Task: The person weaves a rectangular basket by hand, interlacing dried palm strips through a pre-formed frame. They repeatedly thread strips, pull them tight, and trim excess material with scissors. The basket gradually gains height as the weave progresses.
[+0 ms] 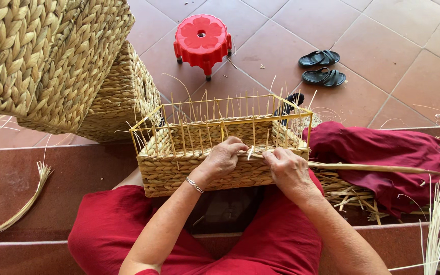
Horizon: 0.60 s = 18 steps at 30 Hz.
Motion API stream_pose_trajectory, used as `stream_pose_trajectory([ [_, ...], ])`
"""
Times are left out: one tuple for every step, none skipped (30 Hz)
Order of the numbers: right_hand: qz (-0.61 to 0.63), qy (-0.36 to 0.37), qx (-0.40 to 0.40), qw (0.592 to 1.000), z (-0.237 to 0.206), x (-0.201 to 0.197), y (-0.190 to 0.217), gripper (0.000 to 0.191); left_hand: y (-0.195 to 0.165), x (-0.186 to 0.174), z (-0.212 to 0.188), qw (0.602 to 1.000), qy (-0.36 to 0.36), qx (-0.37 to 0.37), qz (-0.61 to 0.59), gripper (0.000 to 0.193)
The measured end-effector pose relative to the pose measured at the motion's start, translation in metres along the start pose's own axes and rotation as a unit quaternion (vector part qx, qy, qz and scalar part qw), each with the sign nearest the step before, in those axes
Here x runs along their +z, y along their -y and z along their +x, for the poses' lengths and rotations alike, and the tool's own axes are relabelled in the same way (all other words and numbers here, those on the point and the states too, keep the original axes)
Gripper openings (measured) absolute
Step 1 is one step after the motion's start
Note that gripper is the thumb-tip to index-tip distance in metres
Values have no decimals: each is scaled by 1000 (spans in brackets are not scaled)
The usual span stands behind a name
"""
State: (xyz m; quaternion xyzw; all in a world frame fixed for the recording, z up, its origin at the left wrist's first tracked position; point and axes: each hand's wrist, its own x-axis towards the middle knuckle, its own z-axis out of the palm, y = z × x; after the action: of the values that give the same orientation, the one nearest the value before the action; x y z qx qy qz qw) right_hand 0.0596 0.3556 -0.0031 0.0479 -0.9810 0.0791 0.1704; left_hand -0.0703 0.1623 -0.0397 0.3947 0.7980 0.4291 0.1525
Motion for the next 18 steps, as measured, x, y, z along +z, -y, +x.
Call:
stream_pose_trajectory([
  [-16, -30, -31, 999, 3, -3, 3, 27, -1, -3, -2, 999, -9, 38, -21, 38],
  [-32, -60, -62, 996, 7, -4, 6, 26, -2, -7, -3, 999, 23, 11, -31, 43],
  [-47, -89, -92, 991, 10, -6, 9, 27, -3, -11, -4, 997, 56, -17, -41, 50],
  [-42, -110, -127, 985, 13, -7, 12, 28, -5, -14, -6, 994, 89, -45, -52, 59],
  [-38, -130, -162, 977, 16, -8, 13, 30, -9, -14, -7, 996, 72, -26, -54, 55],
  [-33, -150, -197, 968, 20, -8, 14, 32, -13, -14, -8, 997, 54, -7, -55, 51],
  [-59, -144, -186, 970, 25, -6, 13, 29, -16, -14, -9, 998, 38, 13, -56, 49],
  [-85, -137, -174, 971, 31, -3, 12, 26, -19, -12, -10, 999, 35, -17, -29, 43],
  [-112, -132, -164, 971, 36, 0, 11, 22, -22, -8, -10, 998, 30, -46, -1, 40],
  [-115, -127, -138, 975, 38, 2, 10, 19, -23, -3, -9, 997, 24, -75, 26, 38],
  [-118, -121, -112, 979, 39, 5, 9, 16, -23, 2, -8, 995, -2, -76, 58, 34],
  [-119, -113, -85, 983, 39, 7, 8, 12, -22, 10, -6, 993, -27, -76, 90, 31],
  [-159, -54, -57, 984, 39, 9, 7, 4, -20, 17, -5, 988, -53, -76, 122, 30],
  [-199, 5, -28, 980, 39, 10, 5, 7, -17, 24, -3, 983, -71, -65, 157, 25],
  [-237, 65, 3, 969, 39, 11, 2, 16, -14, 33, -1, 976, -87, -54, 193, 20],
  [-197, 136, 42, 970, 38, 10, -1, 17, -11, 40, 0, 967, -103, -42, 228, 15],
  [-155, 206, 82, 963, 38, 10, -6, 21, -7, 45, 0, 964, -101, -33, 245, 16],
  [-111, 273, 120, 948, 38, 9, -11, 27, -4, 49, 0, 959, -100, -24, 263, 18],
])
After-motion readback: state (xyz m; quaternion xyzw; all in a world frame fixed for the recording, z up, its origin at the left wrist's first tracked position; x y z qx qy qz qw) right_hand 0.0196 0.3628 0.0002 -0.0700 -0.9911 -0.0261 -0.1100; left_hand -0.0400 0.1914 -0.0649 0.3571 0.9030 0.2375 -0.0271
